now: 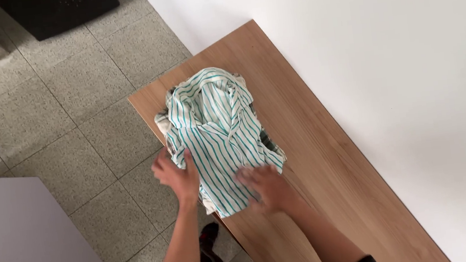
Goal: Folding three different shirts neatly on a wooden table.
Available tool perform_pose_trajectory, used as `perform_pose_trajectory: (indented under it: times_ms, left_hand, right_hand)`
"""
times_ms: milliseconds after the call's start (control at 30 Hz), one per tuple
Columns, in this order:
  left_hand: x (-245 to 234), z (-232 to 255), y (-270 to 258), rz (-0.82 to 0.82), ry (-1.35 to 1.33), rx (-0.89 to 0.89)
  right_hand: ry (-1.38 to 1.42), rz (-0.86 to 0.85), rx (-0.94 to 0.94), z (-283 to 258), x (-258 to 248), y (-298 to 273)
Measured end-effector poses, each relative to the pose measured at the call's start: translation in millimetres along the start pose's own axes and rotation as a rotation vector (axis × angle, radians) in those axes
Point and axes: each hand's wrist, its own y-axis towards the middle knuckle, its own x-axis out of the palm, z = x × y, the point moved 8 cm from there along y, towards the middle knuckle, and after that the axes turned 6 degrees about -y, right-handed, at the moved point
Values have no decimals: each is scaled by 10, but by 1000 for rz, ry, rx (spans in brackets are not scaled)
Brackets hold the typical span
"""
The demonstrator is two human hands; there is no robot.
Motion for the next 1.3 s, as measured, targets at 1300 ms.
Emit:
perform_pose_trajectory:
  times_ms: [1300]
  left_hand:
    - [473, 981, -1018, -295, 469, 715]
  right_hand:
    - [169, 343, 736, 481, -226, -580]
